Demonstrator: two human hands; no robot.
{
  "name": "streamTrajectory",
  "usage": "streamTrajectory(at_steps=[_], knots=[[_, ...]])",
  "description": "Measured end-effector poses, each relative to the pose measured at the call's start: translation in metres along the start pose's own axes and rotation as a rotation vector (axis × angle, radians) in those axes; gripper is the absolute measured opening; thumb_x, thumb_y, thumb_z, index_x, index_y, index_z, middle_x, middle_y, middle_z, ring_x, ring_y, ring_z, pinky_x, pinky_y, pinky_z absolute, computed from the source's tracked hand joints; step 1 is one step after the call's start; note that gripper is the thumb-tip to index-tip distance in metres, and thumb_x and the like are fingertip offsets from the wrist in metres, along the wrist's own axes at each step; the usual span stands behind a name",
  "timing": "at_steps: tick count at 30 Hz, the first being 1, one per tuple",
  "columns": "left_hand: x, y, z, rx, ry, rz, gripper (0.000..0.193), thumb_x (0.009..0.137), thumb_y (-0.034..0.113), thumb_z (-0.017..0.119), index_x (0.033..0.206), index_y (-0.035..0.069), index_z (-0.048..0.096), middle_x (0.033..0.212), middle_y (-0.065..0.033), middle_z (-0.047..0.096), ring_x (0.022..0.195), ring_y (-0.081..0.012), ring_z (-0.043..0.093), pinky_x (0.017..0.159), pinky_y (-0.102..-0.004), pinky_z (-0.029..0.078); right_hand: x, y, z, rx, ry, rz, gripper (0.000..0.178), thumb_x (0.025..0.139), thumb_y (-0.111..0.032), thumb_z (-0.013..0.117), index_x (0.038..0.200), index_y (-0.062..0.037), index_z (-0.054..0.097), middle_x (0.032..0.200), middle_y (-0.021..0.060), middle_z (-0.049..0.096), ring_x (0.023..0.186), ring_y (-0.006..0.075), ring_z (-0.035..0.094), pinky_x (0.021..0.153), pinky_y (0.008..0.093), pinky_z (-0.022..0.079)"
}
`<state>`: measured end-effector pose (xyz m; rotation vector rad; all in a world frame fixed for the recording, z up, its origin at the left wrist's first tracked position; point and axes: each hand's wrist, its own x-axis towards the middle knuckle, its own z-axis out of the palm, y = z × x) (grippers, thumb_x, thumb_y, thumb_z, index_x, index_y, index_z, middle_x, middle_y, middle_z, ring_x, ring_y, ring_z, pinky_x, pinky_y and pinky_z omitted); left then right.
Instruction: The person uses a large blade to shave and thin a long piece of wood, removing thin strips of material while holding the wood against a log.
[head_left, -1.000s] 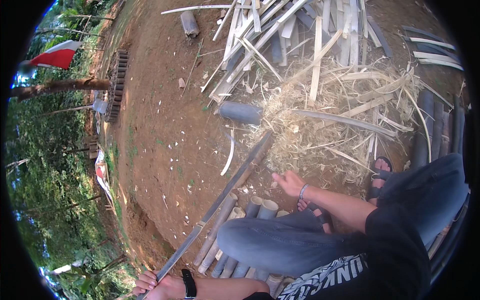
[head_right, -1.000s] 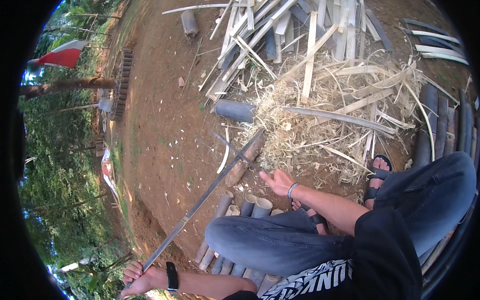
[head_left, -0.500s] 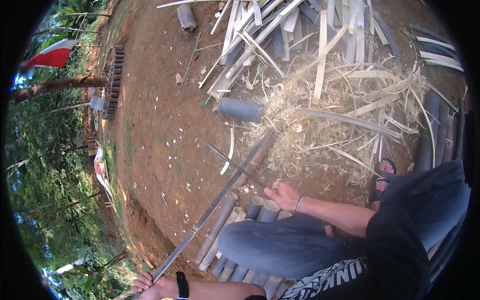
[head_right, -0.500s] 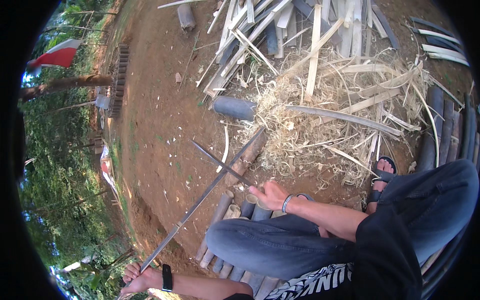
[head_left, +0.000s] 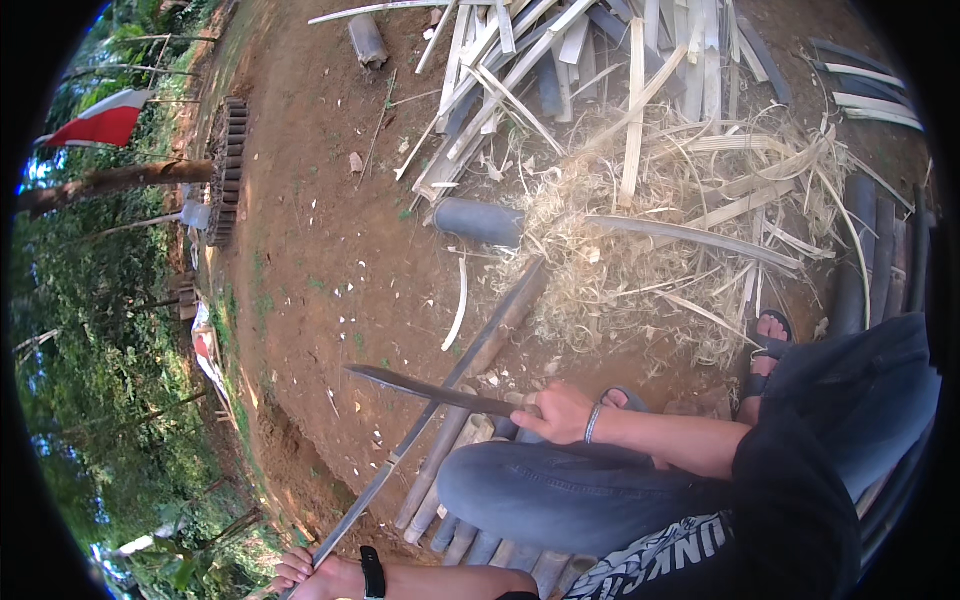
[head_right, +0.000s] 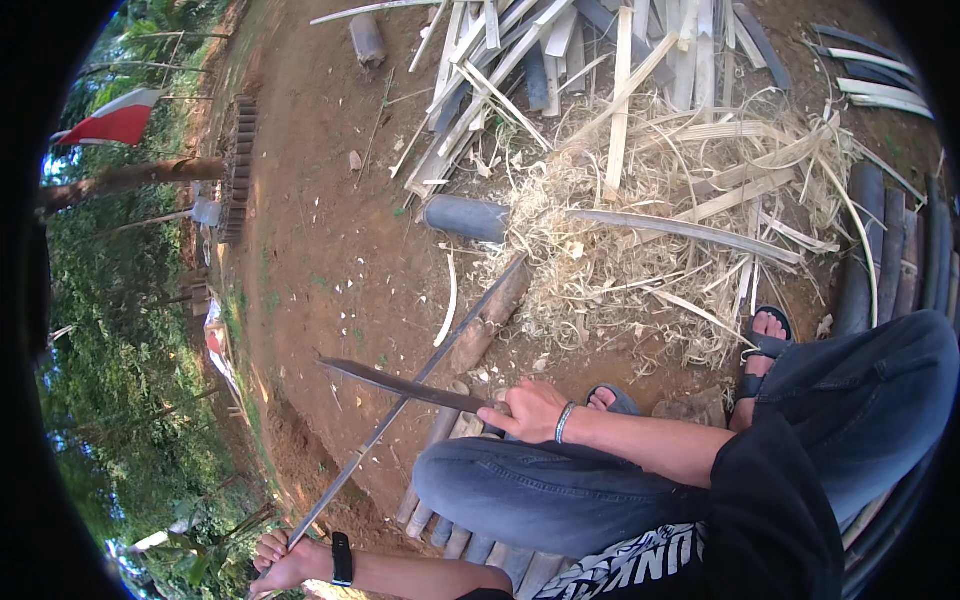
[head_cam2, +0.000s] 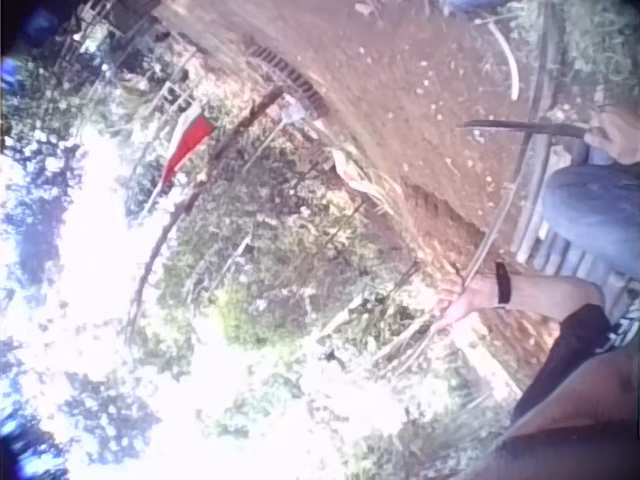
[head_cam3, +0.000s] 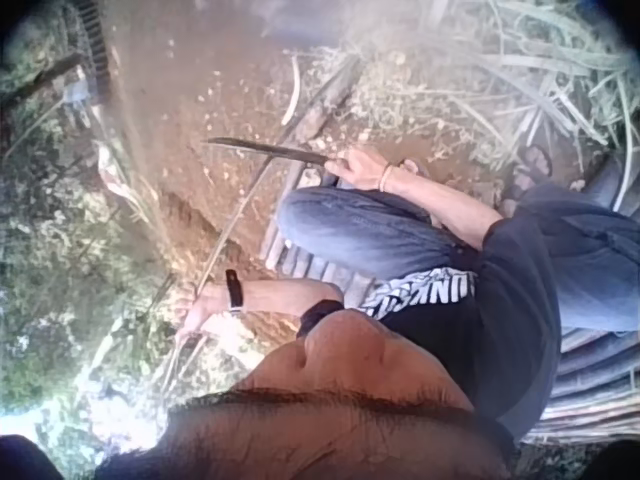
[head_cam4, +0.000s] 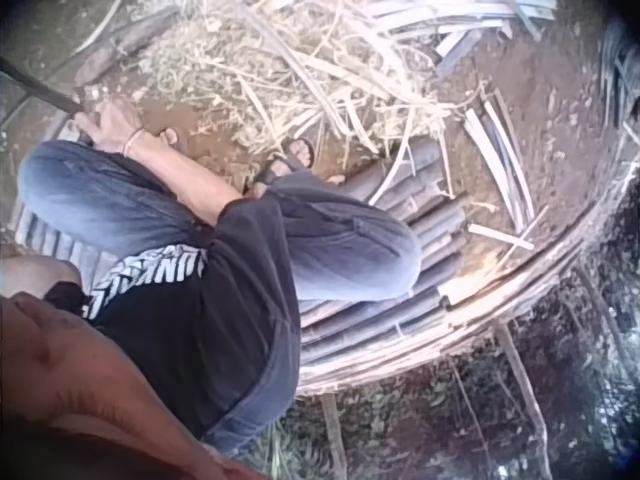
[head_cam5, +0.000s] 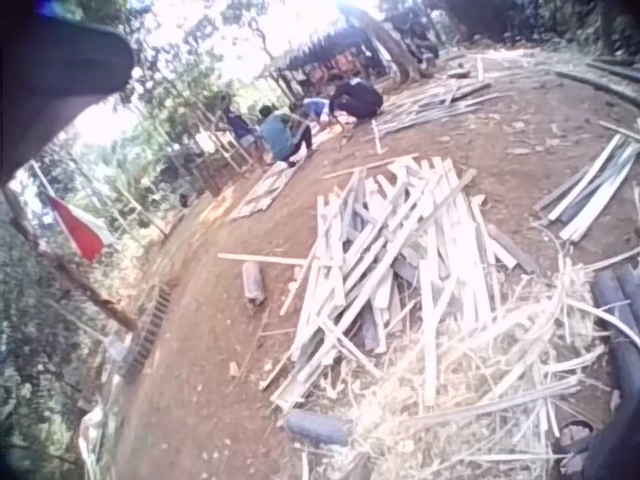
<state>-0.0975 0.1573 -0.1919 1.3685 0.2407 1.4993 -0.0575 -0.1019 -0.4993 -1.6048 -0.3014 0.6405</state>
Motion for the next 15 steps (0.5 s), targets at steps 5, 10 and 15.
streamTrajectory(at_steps=[5,10,15], knots=[[-0.015,0.008,0.017,-0.035,-0.051,0.01,0.066,0.089,0.07,0.025,0.056,0.013,0.036,0.045,-0.0006,0.029,0.036,-0.0112,0.027,0.032,-0.022,0.021,-0.01,-0.056,0.035,0.122,-0.054,-0.021,0.062,0.091,-0.05,0.043,0.061,0.0031,0.056,0.051,0.022,0.05,0.053,0.0388,0.056,0.052,0.0465,0.044],[-0.018,0.011,0.028,-0.05,-0.045,0.006,0.066,0.09,0.069,0.025,0.056,0.013,0.035,0.045,-0.0006,0.029,0.036,-0.0108,0.027,0.032,-0.0215,0.02,-0.003,-0.007,0.007,0.009,0.077,-0.008,0.069,0.089,-0.055,0.045,0.057,0.0044,0.058,0.047,0.022,0.049,0.051,0.0382,0.057,0.053,0.0455,0.045],[-0.028,0.013,0.04,0.01,0.013,0.011,0.066,0.09,0.069,0.023,0.057,0.013,0.035,0.045,-0.0004,0.027,0.036,-0.0108,0.027,0.032,-0.0222,0.021,-0.007,-0.02,0.017,0.199,0.115,0.074,0.073,0.089,-0.058,0.043,0.056,0.0062,0.054,0.048,0.0246,0.047,0.049,0.0403,0.054,0.055,0.0478,0.044]])
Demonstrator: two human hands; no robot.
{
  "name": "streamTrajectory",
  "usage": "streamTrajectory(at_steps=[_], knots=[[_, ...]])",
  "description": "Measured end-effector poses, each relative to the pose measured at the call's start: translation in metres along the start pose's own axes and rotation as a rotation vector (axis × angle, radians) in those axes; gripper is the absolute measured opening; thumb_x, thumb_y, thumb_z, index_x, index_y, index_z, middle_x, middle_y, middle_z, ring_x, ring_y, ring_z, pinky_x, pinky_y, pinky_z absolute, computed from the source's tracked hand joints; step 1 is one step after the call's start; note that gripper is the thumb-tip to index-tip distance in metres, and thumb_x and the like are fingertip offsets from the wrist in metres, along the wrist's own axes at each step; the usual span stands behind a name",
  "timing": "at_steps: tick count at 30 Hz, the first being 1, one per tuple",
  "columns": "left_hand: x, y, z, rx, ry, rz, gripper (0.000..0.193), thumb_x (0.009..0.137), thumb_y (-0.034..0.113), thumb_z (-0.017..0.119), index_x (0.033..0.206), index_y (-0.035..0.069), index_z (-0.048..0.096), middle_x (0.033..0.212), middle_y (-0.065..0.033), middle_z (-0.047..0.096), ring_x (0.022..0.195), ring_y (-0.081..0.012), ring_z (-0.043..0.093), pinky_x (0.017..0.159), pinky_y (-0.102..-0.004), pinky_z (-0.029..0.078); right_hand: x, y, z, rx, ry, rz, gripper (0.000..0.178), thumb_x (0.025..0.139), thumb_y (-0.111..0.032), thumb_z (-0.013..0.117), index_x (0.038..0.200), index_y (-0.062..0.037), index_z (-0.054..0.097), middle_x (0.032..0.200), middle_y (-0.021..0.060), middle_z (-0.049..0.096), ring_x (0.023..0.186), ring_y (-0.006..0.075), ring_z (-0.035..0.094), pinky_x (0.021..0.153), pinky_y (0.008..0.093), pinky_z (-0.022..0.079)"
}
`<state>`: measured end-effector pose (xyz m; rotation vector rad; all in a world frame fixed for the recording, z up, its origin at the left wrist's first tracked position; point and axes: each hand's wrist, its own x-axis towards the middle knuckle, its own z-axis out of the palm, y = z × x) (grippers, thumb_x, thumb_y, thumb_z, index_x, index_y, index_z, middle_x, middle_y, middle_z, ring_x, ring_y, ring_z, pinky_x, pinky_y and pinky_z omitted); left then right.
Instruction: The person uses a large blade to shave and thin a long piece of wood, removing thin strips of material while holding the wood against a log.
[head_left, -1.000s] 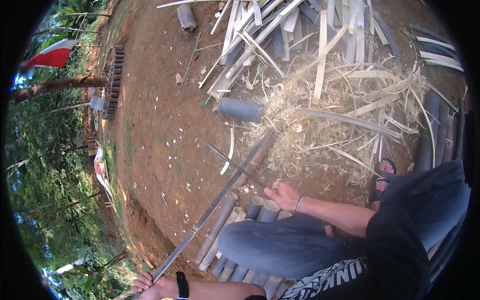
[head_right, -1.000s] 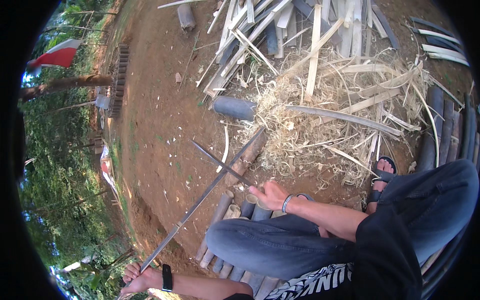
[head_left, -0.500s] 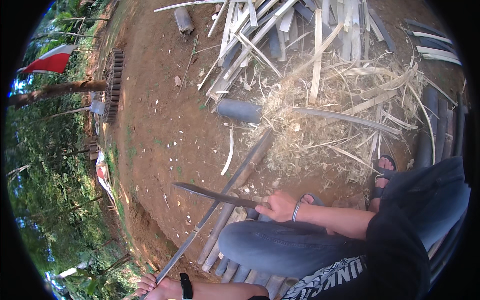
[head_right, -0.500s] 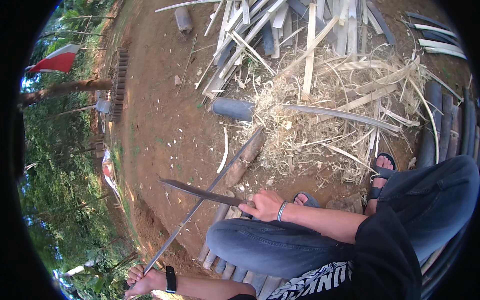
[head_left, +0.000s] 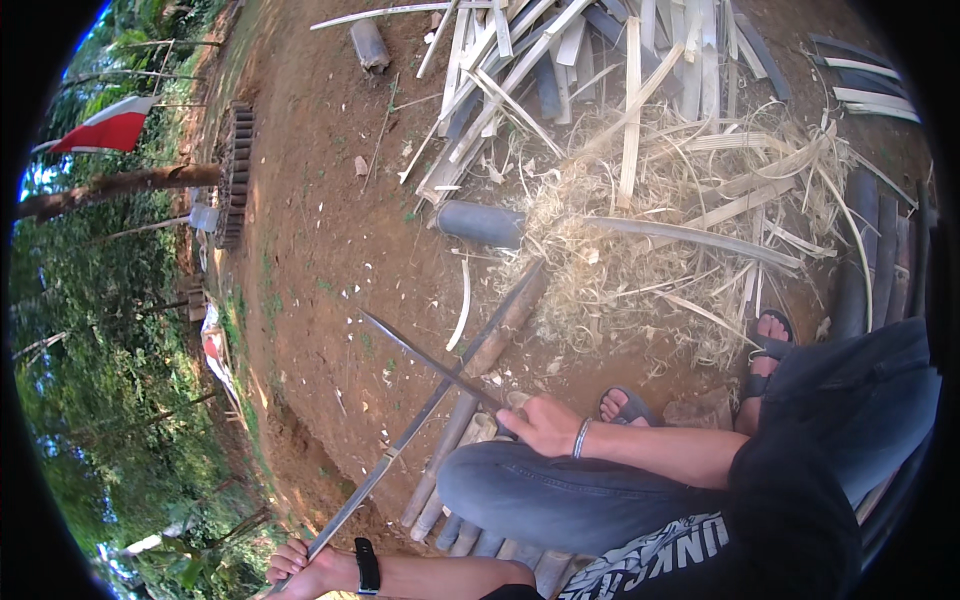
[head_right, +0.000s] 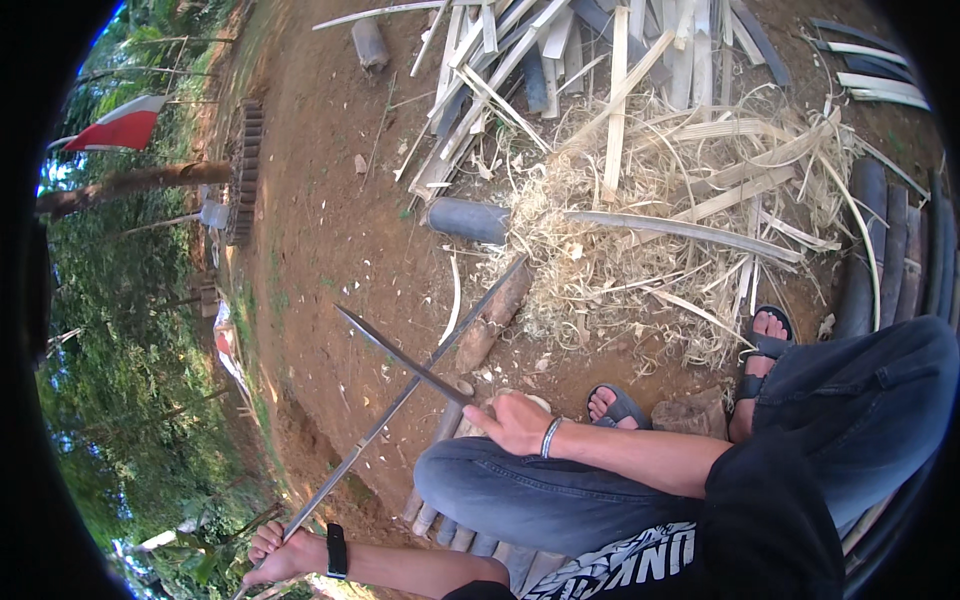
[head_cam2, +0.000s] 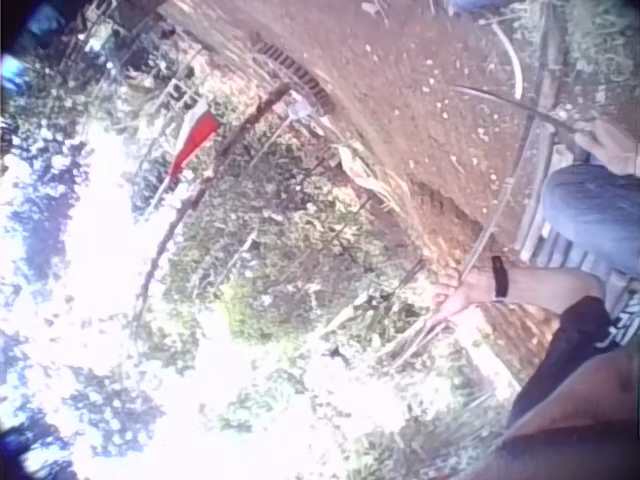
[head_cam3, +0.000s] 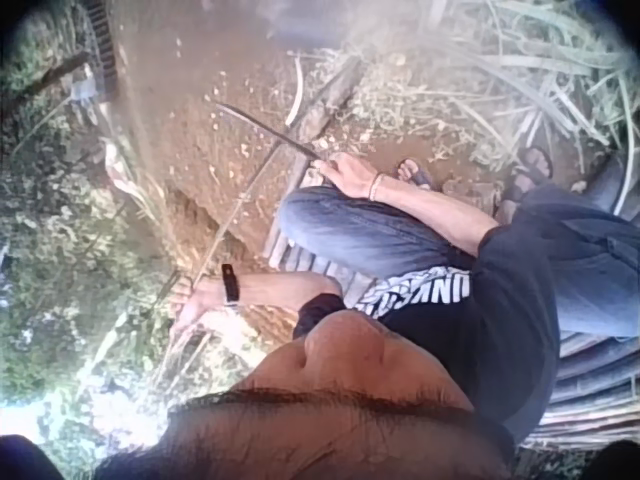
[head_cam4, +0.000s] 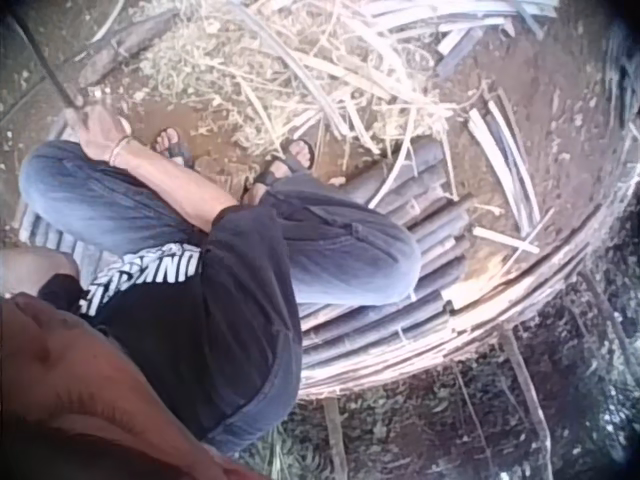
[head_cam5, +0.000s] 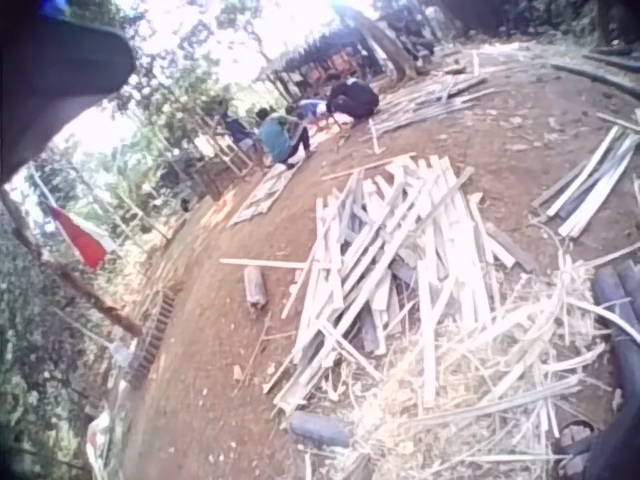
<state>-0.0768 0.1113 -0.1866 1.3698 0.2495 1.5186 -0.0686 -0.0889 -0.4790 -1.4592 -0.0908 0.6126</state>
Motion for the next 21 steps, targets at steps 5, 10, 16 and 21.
streamTrajectory(at_steps=[5,10,16,21], knots=[[0.007,0.002,0.002,-0.019,-0.064,0.008,0.067,0.089,0.07,0.023,0.057,0.012,0.036,0.045,-0.0006,0.026,0.037,-0.0113,0.028,0.032,-0.0225,0.021,0.003,-0.004,-0.002,-0.05,-0.037,-0.101,0.074,0.09,-0.057,0.042,0.053,0.0061,0.052,0.047,0.0244,0.047,0.047,0.0383,0.053,0.053,0.0471,0.043],[0.006,0.003,0.007,-0.047,-0.034,0.004,0.067,0.088,0.071,0.025,0.058,0.013,0.036,0.044,-0.0003,0.026,0.036,-0.0118,0.027,0.032,-0.0228,0.021,0.014,0.022,-0.021,-0.096,-0.035,-0.009,0.074,0.089,-0.057,0.043,0.054,0.0074,0.053,0.048,0.0257,0.047,0.047,0.0374,0.053,0.053,0.0465,0.043],[0.004,0.003,0.018,-0.042,-0.062,-0.031,0.067,0.087,0.073,0.026,0.058,0.014,0.036,0.044,0.0002,0.027,0.036,-0.0113,0.027,0.032,-0.023,0.022,0.013,0.021,-0.022,-0.123,0.066,-0.098,0.074,0.089,-0.057,0.044,0.052,0.0062,0.053,0.047,0.024,0.049,0.047,0.0362,0.055,0.053,0.0452,0.045],[0.005,0.002,0.014,-0.011,-0.033,0.005,0.067,0.086,0.073,0.026,0.057,0.014,0.035,0.044,0.0003,0.026,0.035,-0.0109,0.027,0.031,-0.0224,0.021,0.009,0.014,-0.01,0.007,0.054,0.015,0.074,0.089,-0.058,0.043,0.056,0.0077,0.054,0.049,0.025,0.05,0.05,0.0371,0.056,0.054,0.0473,0.045]])
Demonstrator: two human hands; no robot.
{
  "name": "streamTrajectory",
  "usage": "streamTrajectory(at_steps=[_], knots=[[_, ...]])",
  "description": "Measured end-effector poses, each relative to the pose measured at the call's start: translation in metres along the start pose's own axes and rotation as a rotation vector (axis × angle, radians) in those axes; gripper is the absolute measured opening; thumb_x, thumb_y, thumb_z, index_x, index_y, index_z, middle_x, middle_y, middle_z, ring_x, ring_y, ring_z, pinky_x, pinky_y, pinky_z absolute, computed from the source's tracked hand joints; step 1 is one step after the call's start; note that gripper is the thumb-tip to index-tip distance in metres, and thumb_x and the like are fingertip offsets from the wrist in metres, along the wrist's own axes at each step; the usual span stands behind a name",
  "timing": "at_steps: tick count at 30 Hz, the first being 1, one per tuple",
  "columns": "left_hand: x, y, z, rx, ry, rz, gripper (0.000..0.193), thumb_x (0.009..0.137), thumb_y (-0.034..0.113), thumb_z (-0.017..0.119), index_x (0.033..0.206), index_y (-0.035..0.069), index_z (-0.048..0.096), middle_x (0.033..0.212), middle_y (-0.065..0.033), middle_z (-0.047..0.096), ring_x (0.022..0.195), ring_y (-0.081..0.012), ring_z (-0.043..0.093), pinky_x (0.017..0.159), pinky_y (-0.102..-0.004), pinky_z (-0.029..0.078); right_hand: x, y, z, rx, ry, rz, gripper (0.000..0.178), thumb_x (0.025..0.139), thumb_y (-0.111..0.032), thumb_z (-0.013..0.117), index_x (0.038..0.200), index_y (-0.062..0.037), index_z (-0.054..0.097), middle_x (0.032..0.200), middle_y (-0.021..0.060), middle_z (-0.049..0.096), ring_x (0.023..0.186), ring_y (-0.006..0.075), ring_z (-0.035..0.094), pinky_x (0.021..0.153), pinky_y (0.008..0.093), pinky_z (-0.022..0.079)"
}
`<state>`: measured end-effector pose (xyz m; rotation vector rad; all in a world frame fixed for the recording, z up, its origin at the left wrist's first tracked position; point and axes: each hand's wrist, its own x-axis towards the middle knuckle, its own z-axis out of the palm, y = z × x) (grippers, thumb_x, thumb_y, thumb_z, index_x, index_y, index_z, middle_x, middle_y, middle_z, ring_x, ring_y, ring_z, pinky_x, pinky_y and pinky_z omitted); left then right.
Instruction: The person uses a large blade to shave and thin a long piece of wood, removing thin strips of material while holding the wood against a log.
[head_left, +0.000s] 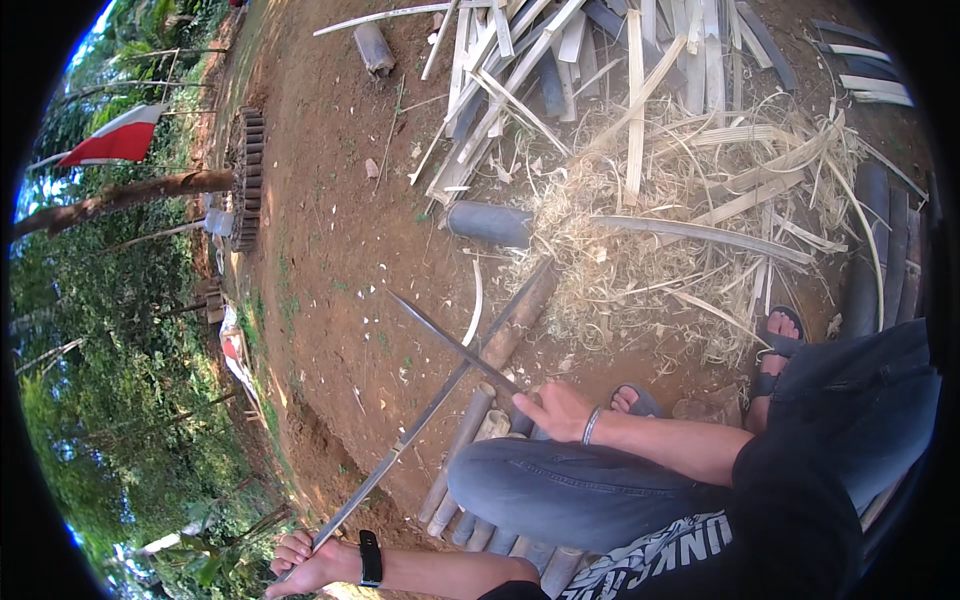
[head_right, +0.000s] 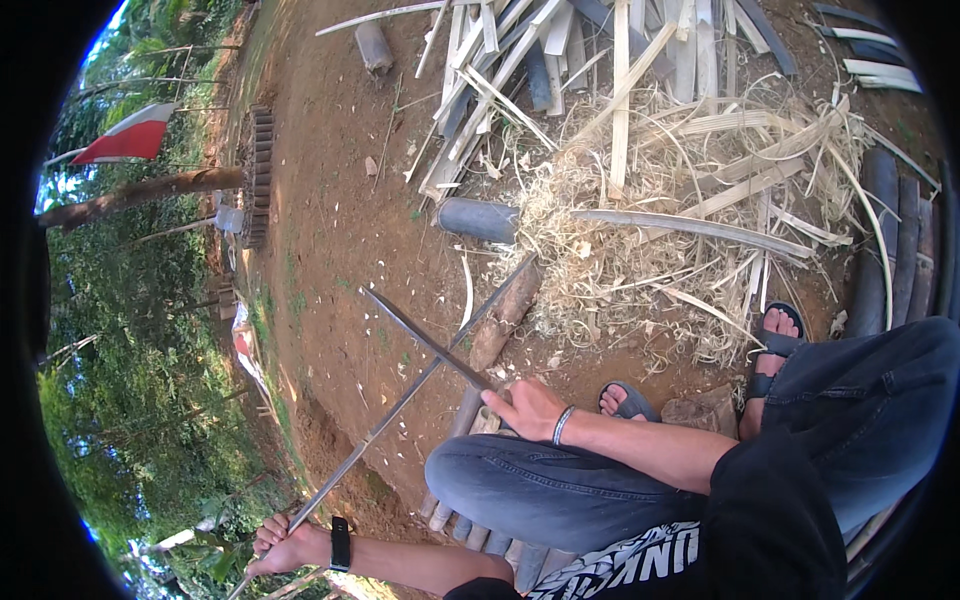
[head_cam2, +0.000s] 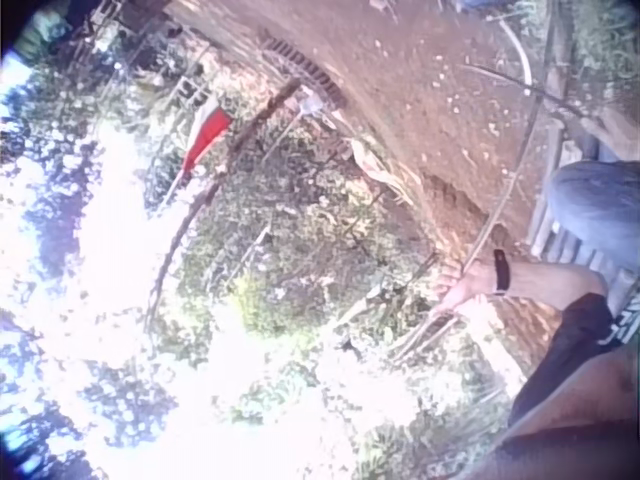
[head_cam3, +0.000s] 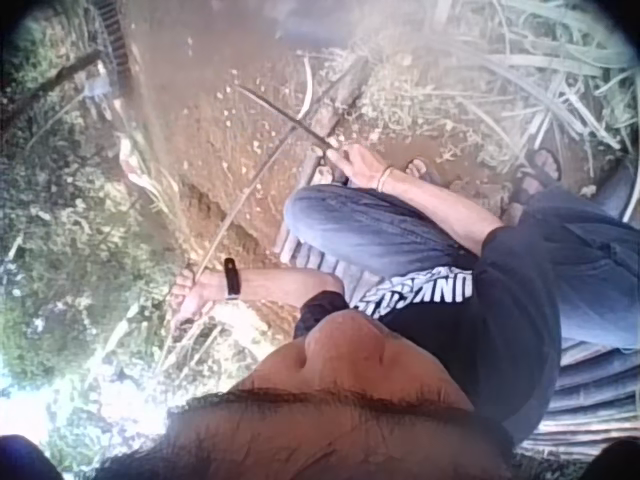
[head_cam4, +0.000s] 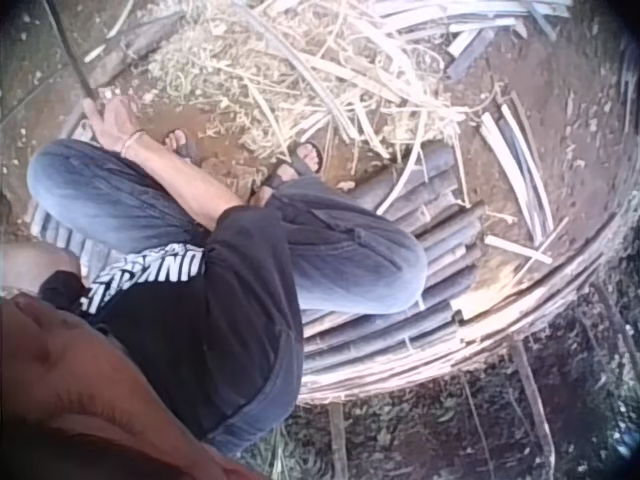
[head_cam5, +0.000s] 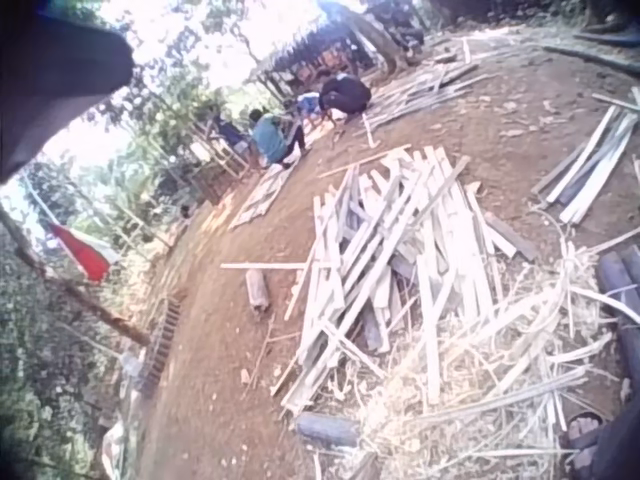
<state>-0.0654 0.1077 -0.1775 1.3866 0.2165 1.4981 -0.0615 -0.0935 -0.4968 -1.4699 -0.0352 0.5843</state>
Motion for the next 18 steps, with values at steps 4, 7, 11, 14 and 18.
streamTrajectory(at_steps=[4,7,11,14,18], knots=[[-0.01,0.002,0.014,-0.006,-0.008,-0.01,0.067,0.087,0.073,0.025,0.056,0.014,0.035,0.044,0.0003,0.026,0.035,-0.011,0.027,0.031,-0.0223,0.022,-0.001,-0.004,0.0,-0.131,0.019,-0.156,0.072,0.089,-0.057,0.044,0.057,0.005,0.057,0.049,0.0242,0.051,0.05,0.0357,0.057,0.054,0.0461,0.047],[-0.002,0.0,0.007,0.008,-0.015,0.002,0.067,0.087,0.072,0.025,0.056,0.014,0.035,0.044,0.0003,0.027,0.035,-0.011,0.027,0.031,-0.0222,0.022,0.017,0.023,-0.024,-0.125,-0.04,0.097,0.075,0.088,-0.061,0.043,0.051,0.0034,0.053,0.044,0.0167,0.047,0.043,0.0285,0.053,0.047,0.0441,0.044],[-0.008,0.004,0.004,0.007,0.001,0.031,0.067,0.088,0.072,0.024,0.056,0.013,0.035,0.044,-0.0001,0.027,0.035,-0.011,0.027,0.031,-0.0222,0.023,0.005,0.001,0.006,-0.043,0.0,0.014,0.076,0.088,-0.062,0.042,0.05,0.0033,0.051,0.043,0.0169,0.045,0.041,0.0276,0.049,0.046,0.0447,0.041],[-0.006,0.004,0.007,-0.025,-0.045,0.001,0.067,0.088,0.071,0.024,0.056,0.013,0.036,0.044,-0.0005,0.028,0.035,-0.0112,0.028,0.031,-0.0222,0.023,0.004,0.0,-0.002,-0.099,0.042,-0.108,0.074,0.088,-0.061,0.042,0.05,0.001,0.051,0.042,0.013,0.044,0.04,0.0246,0.047,0.043,0.0444,0.04],[-0.003,0.01,0.002,-0.039,-0.049,0.017,0.067,0.088,0.071,0.025,0.057,0.013,0.038,0.044,-0.001,0.029,0.035,-0.0116,0.029,0.031,-0.0218,0.023,0.025,0.047,-0.035,-0.109,0.025,0.185,0.072,0.089,-0.06,0.043,0.05,-0.0004,0.051,0.042,0.0111,0.044,0.039,0.0221,0.046,0.042,0.0437,0.039]])
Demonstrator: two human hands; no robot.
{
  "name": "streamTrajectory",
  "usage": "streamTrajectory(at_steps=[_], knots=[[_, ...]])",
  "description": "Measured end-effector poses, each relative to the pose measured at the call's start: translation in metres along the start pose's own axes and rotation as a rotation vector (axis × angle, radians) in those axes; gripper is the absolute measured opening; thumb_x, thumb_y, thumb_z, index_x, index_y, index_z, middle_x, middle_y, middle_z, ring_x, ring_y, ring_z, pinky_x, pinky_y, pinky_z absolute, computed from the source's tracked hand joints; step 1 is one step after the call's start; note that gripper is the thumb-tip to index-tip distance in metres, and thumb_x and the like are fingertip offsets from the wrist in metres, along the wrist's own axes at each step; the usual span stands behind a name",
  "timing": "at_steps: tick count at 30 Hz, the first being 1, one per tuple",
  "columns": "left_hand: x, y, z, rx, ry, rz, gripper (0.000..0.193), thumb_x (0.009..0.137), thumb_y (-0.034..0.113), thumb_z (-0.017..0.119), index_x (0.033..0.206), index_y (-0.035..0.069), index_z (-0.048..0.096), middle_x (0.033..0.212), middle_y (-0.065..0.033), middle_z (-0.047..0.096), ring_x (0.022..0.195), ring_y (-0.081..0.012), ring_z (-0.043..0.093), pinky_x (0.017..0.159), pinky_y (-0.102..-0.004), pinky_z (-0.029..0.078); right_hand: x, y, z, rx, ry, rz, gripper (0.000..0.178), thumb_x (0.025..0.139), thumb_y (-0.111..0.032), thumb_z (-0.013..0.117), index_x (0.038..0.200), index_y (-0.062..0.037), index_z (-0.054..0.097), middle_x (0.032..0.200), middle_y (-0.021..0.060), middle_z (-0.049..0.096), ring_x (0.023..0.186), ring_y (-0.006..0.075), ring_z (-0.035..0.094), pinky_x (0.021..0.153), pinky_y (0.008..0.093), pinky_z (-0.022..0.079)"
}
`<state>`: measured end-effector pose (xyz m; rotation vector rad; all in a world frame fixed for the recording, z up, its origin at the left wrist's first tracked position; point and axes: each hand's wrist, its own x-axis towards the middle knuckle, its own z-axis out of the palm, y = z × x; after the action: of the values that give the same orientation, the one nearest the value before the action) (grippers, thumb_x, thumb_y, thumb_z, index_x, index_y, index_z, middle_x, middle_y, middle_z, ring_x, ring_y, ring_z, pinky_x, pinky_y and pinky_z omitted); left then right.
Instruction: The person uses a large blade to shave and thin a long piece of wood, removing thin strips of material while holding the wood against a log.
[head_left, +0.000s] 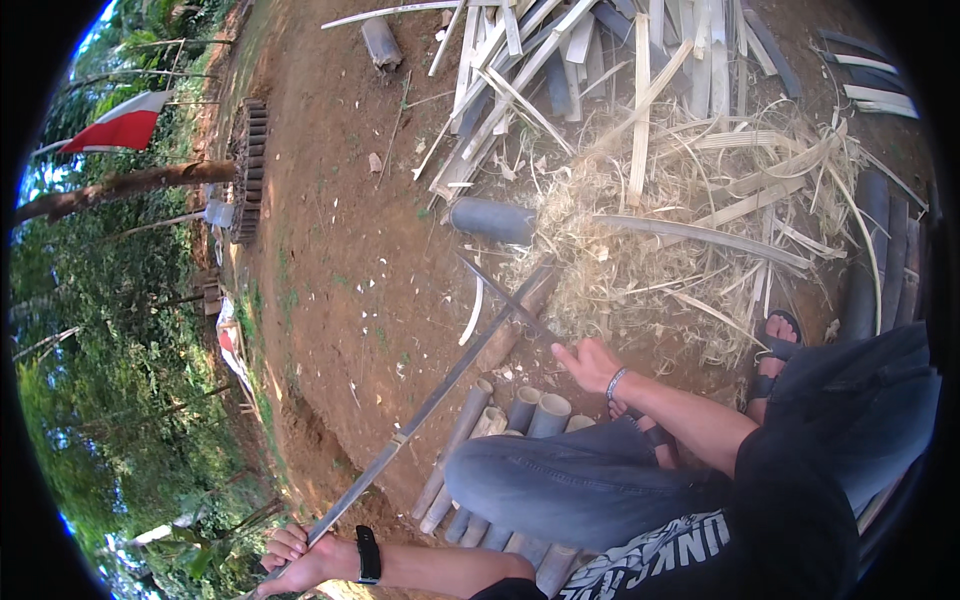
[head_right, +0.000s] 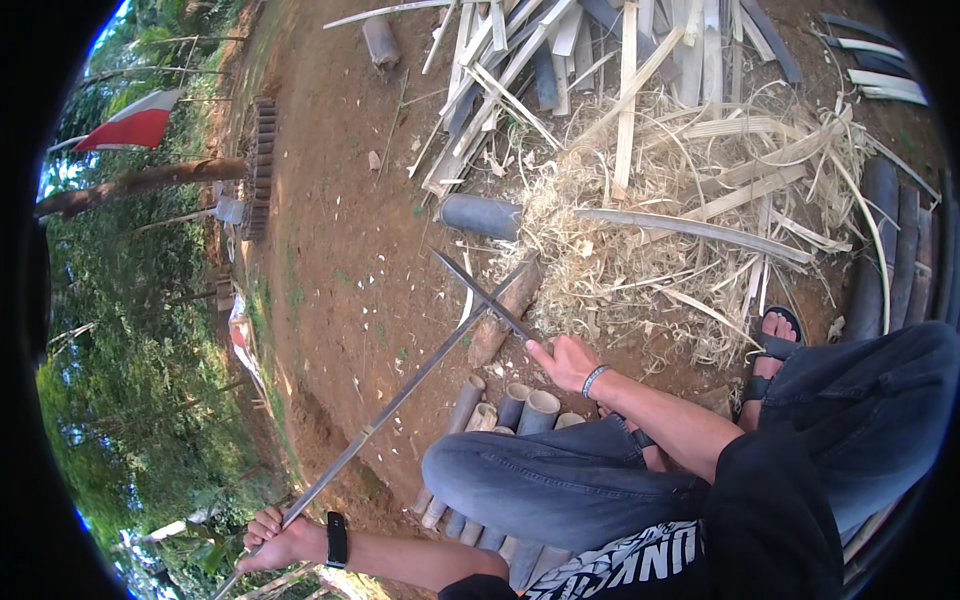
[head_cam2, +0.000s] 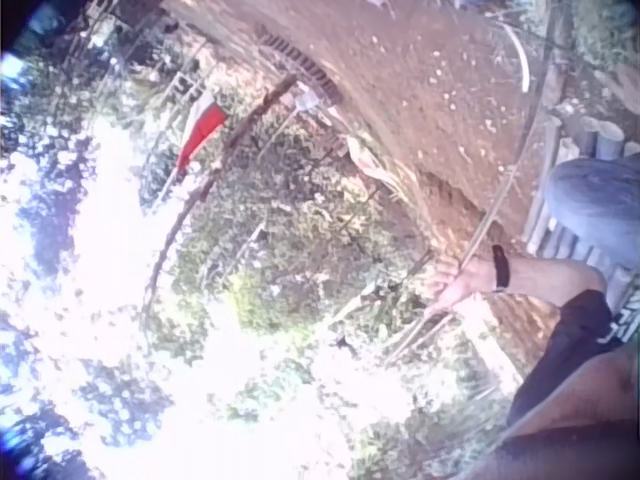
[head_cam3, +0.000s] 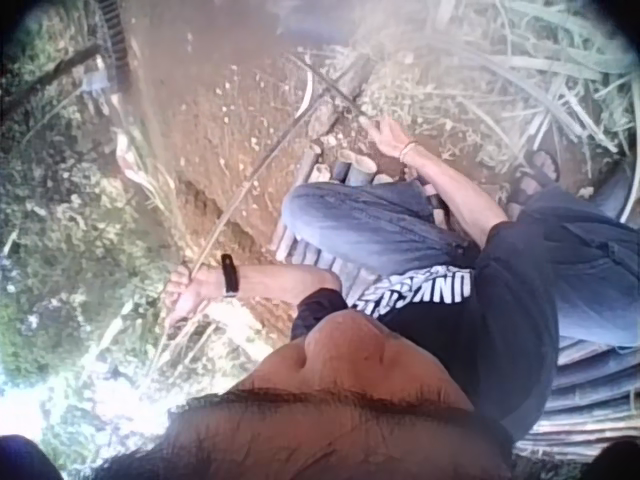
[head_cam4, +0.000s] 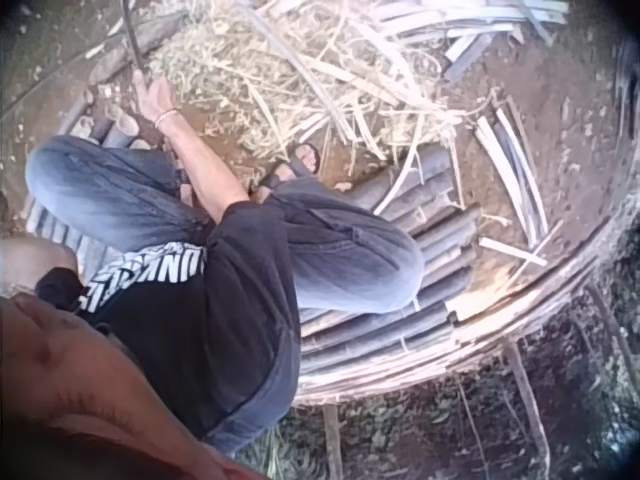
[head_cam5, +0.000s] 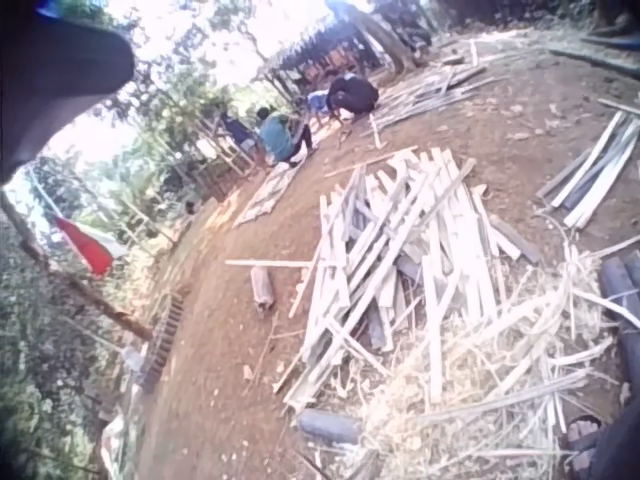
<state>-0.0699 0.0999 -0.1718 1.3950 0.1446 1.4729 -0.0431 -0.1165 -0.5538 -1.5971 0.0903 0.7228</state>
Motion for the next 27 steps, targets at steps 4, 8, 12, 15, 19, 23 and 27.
streamTrajectory(at_steps=[4,8,12,15,19,23,27], knots=[[-0.005,-0.004,0.007,0.046,0.021,0.012,0.067,0.087,0.072,0.025,0.057,0.013,0.037,0.044,-0.001,0.028,0.037,-0.0115,0.029,0.032,-0.0221,0.022,-0.02,-0.021,0.025,0.029,0.008,-0.153,0.071,0.09,-0.058,0.043,0.05,0.0003,0.051,0.043,0.0104,0.044,0.038,0.0221,0.044,0.042,0.0435,0.039],[0.005,-0.01,0.004,0.023,-0.024,-0.001,0.067,0.087,0.072,0.024,0.058,0.013,0.036,0.045,-0.0005,0.027,0.037,-0.0115,0.028,0.033,-0.0228,0.021,-0.005,-0.007,0.014,-0.023,0.028,-0.246,0.068,0.093,-0.054,0.042,0.051,-0.001,0.05,0.044,0.0052,0.043,0.037,0.0193,0.041,0.038,0.0407,0.037],[0.0,-0.005,0.004,0.009,-0.048,-0.006,0.067,0.087,0.072,0.025,0.058,0.012,0.036,0.045,-0.0005,0.028,0.037,-0.0113,0.027,0.034,-0.0228,0.02,0.025,0.041,-0.024,0.103,0.114,0.244,0.065,0.091,-0.051,0.044,0.059,0.0044,0.052,0.047,0.0167,0.046,0.046,0.0274,0.048,0.051,0.0444,0.041],[-0.001,-0.006,0.006,0.031,-0.034,-0.007,0.068,0.087,0.072,0.025,0.058,0.012,0.036,0.045,-0.0008,0.029,0.037,-0.0112,0.028,0.034,-0.0224,0.019,0.009,0.019,-0.003,0.058,-0.004,0.105,0.06,0.094,-0.052,0.041,0.056,-0.0069,0.05,0.043,-0.0033,0.035,0.035,0.0128,0.033,0.034,0.0363,0.032],[0.006,-0.006,0.007,0.008,-0.074,-0.025,0.069,0.086,0.073,0.026,0.055,0.012,0.036,0.045,-0.0011,0.03,0.037,-0.0109,0.028,0.034,-0.0221,0.02,0.009,0.015,0.009,-0.07,0.068,-0.257,0.065,0.093,-0.052,0.043,0.061,0.0033,0.056,0.045,0.005,0.045,0.038,0.0208,0.045,0.04,0.0405,0.041],[0.01,-0.007,0.008,-0.043,-0.125,-0.038,0.069,0.086,0.074,0.028,0.058,0.012,0.038,0.045,-0.0006,0.03,0.037,-0.0106,0.027,0.035,-0.0228,0.02,0.05,0.068,-0.024,0.085,0.23,0.26,0.069,0.091,-0.06,0.041,0.055,-0.0017,0.053,0.045,0.0037,0.043,0.039,0.0177,0.044,0.038,0.0391,0.037],[-0.01,-0.004,0.035,-0.061,-0.01,0.006,0.06,0.089,0.067,0.033,0.058,0.015,0.036,0.043,0.0028,0.024,0.034,-0.011,0.021,0.033,-0.0252,0.02,0.017,0.007,0.0,0.055,-0.043,0.068,0.067,0.089,-0.067,0.034,0.052,-0.0129,0.043,0.045,-0.0015,0.039,0.039,0.0109,0.039,0.035,0.0338,0.03]])
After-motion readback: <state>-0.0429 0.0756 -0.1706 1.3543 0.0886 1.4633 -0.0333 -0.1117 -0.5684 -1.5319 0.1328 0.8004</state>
